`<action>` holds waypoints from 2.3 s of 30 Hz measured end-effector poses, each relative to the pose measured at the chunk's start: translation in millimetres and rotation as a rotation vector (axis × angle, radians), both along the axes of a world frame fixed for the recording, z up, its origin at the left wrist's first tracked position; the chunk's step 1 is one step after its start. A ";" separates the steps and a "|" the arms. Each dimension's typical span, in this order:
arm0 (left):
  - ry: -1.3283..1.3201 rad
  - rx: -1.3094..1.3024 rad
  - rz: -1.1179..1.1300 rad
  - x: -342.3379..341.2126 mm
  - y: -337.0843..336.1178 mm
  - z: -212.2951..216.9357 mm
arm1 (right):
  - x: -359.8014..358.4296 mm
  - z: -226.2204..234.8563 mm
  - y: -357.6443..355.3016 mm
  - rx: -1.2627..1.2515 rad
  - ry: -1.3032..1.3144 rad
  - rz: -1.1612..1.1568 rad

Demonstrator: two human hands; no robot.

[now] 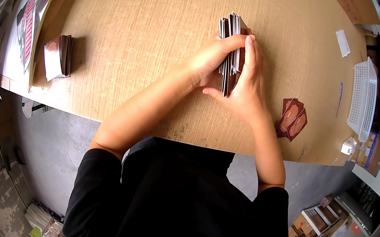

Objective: The person arranges multiple sheets of maroon paper with printed designs on a wooden table. They fold the sheets along perforated lines and interlock them to form a long, accordion-style chain. The person continues adding units to the chain, creating a repetitive decorative paper structure.

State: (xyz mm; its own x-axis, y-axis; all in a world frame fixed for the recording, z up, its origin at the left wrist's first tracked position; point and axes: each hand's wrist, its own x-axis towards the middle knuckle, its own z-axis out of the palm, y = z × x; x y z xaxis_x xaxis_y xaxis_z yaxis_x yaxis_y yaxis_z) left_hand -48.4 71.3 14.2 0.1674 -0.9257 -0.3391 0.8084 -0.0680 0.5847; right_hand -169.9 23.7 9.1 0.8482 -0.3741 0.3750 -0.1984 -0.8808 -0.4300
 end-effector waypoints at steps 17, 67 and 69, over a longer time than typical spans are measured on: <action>-0.200 -0.220 -0.471 -2.2 7.3 4.3 | -6.4 14.7 -24.2 -0.030 -0.203 0.144; 0.341 -0.418 -0.676 -22.4 3.9 -29.5 | -220.7 16.3 -14.1 -0.070 0.301 0.028; 0.389 -0.438 -0.673 -24.1 2.7 -30.2 | -215.8 13.5 -16.3 -0.130 0.235 0.018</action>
State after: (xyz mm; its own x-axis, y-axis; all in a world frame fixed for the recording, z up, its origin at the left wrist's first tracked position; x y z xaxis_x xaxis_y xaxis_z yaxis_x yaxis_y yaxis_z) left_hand -72.5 73.9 -15.9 -0.5114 -0.8463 0.1490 0.8247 -0.4347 0.3619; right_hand -385.7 7.4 22.7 0.9236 -0.3199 0.2112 -0.2632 -0.9298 -0.2573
